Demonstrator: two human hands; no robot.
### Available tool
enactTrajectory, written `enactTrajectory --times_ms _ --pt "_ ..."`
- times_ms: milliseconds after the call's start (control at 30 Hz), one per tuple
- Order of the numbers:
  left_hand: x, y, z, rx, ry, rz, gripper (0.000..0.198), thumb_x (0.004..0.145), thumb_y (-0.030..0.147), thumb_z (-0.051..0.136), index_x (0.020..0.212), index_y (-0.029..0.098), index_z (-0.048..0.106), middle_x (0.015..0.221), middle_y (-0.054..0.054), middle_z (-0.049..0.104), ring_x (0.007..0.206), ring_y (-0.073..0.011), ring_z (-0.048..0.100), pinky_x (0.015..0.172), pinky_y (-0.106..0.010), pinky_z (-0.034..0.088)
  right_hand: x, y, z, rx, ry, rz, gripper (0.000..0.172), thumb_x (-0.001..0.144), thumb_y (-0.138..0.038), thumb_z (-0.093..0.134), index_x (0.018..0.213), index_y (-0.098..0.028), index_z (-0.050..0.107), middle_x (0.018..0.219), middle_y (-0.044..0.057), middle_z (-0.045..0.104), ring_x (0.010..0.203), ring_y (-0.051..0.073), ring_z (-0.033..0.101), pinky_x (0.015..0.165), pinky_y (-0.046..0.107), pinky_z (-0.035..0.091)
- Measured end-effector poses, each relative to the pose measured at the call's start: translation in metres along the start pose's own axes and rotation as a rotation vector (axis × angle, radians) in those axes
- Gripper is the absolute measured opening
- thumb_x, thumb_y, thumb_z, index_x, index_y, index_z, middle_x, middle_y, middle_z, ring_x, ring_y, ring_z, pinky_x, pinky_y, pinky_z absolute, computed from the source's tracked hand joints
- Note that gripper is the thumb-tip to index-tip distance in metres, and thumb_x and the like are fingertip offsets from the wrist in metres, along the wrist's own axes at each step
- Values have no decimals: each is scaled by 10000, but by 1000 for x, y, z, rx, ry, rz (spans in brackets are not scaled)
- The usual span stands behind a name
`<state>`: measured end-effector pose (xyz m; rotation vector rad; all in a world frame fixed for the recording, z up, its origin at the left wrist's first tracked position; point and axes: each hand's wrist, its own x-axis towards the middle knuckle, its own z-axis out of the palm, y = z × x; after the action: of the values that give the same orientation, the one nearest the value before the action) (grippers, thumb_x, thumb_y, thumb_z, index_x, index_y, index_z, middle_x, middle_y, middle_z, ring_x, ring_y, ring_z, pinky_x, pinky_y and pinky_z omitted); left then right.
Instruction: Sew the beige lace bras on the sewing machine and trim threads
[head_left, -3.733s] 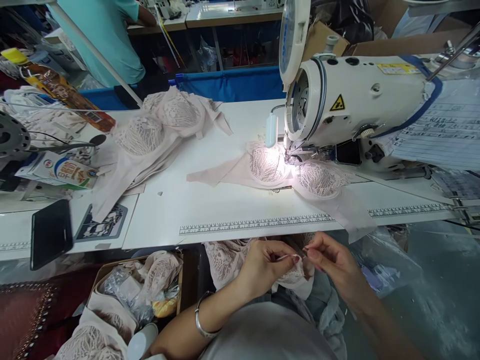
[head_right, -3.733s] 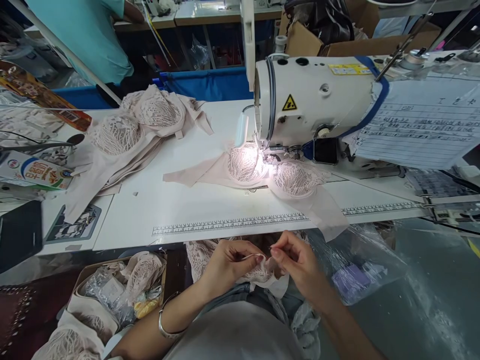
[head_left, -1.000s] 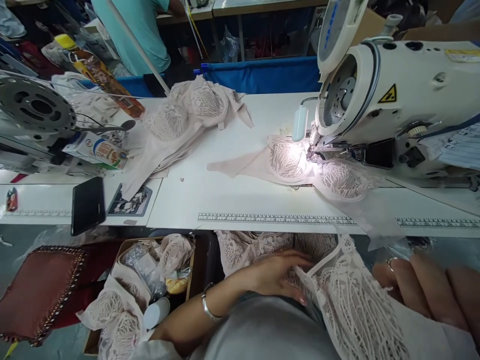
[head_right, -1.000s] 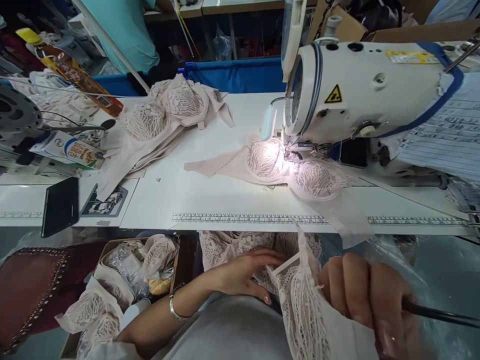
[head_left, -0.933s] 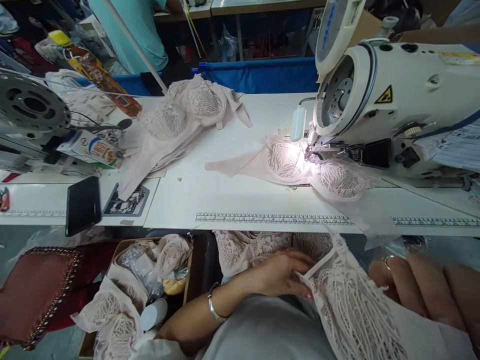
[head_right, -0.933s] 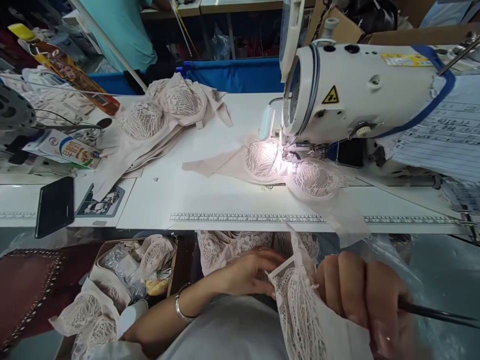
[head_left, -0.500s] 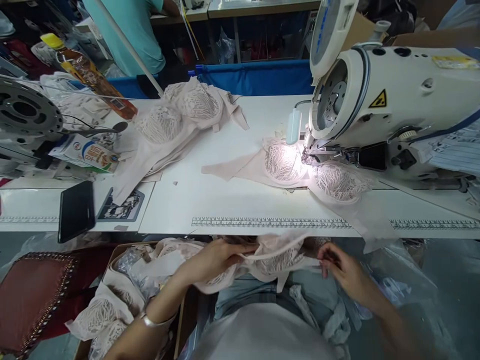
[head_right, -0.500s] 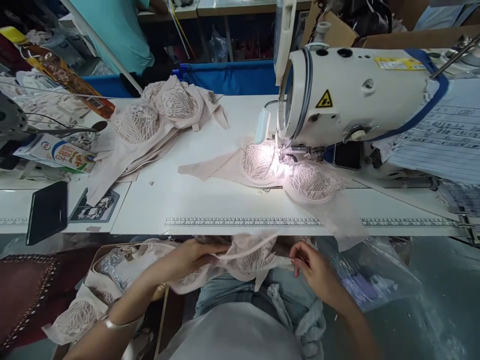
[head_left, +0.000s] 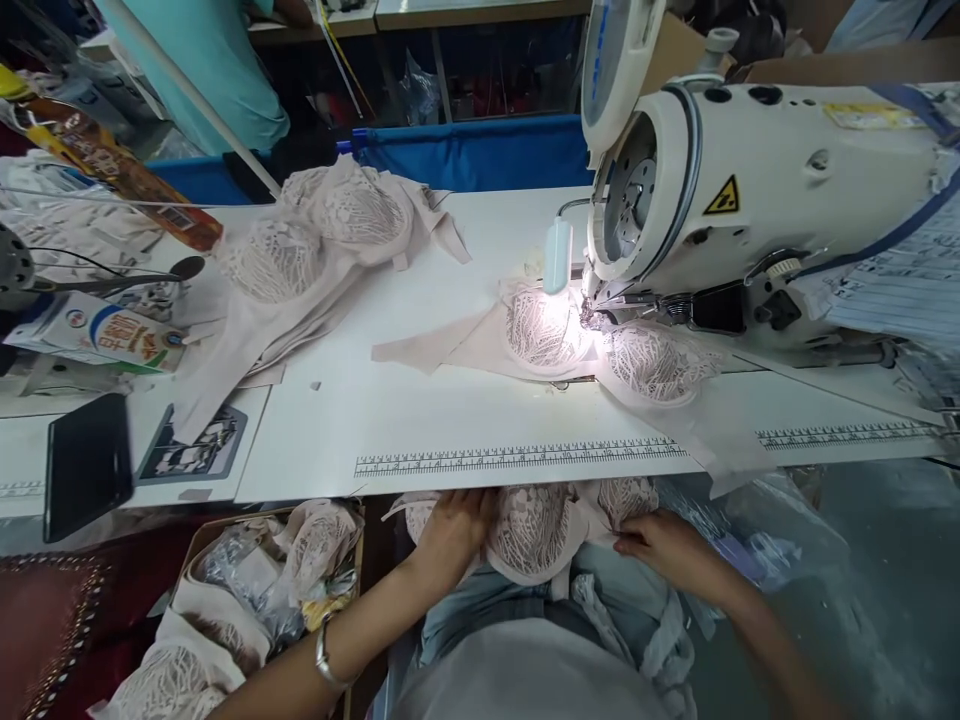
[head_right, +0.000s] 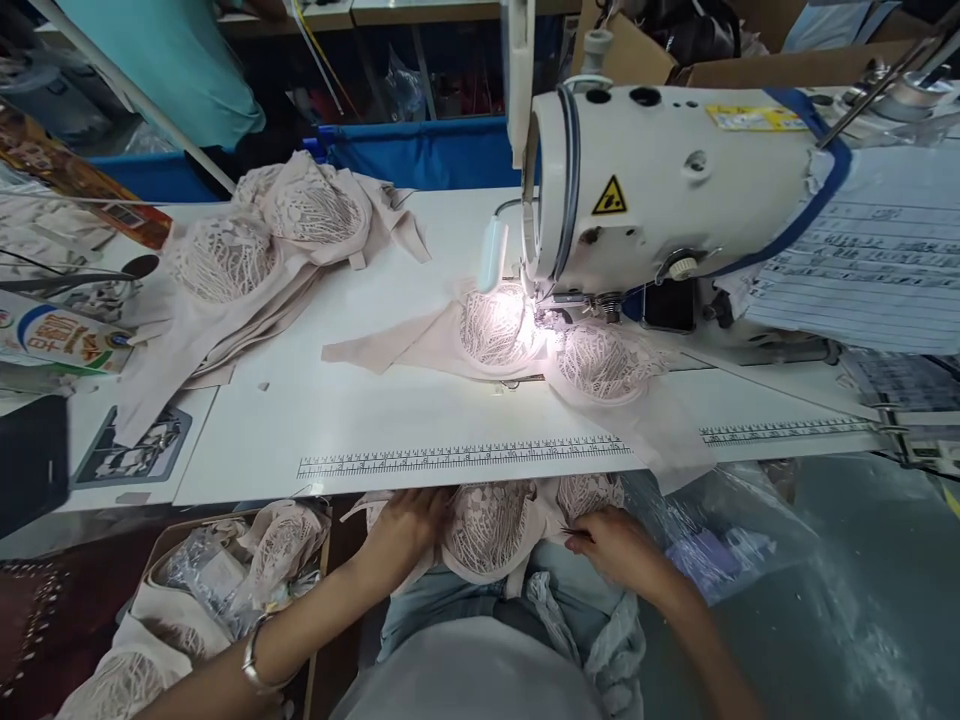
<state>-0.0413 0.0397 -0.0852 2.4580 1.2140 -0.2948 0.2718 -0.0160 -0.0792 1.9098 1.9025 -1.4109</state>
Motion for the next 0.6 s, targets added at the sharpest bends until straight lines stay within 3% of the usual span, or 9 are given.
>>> enactTrajectory --times_ms 133,200,267,367,433,500,600 --pt "4 6 -56 -259 -4 690 204 976 253 616 1164 179 645 1076 -73 716 1004 -211 672 898 -322 537 -24 -16 -41 89 -25 -122 400 972 -405 470 710 -220 709 637 52 667 581 223 608 544 301 414" --pt "25 4 -87 -330 101 830 165 1024 259 533 1078 169 660 1023 -50 721 965 -170 657 937 -300 509 -33 -25 -65 183 35 -226 434 1011 -464 435 808 -231 739 660 36 649 542 185 563 522 282 403" --pt "58 1 -113 -270 296 821 226 1047 213 457 1016 129 664 991 -73 718 947 -178 634 952 -316 496 -33 -33 -90 223 200 -345 437 1026 -503 420 901 -251 754 715 29 653 548 164 558 547 275 436" --pt "115 1 -134 17 524 732 271 1043 129 391 1106 53 643 1120 -152 683 1048 -234 588 967 -370 481 -12 -43 -126 22 630 -423 385 1008 -507 465 916 -260 745 768 35 649 626 179 600 619 290 485" --pt "146 6 -140 231 501 703 282 1029 94 379 1133 45 636 1116 -156 668 992 -236 583 897 -361 493 15 -47 -147 -216 860 -335 340 996 -462 465 989 -255 734 893 68 674 764 222 651 654 308 502" --pt "165 11 -142 421 401 705 243 994 68 427 1046 71 664 979 -122 664 862 -218 570 782 -329 487 47 -46 -165 -462 1012 -219 345 973 -410 456 1076 -219 724 1011 121 687 887 280 665 706 347 515" --pt "173 16 -143 599 293 742 170 917 39 518 899 106 673 855 -98 630 800 -217 542 705 -320 448 87 -36 -183 -756 984 -141 336 945 -386 480 1011 -166 726 824 130 701 815 309 657 693 379 510"
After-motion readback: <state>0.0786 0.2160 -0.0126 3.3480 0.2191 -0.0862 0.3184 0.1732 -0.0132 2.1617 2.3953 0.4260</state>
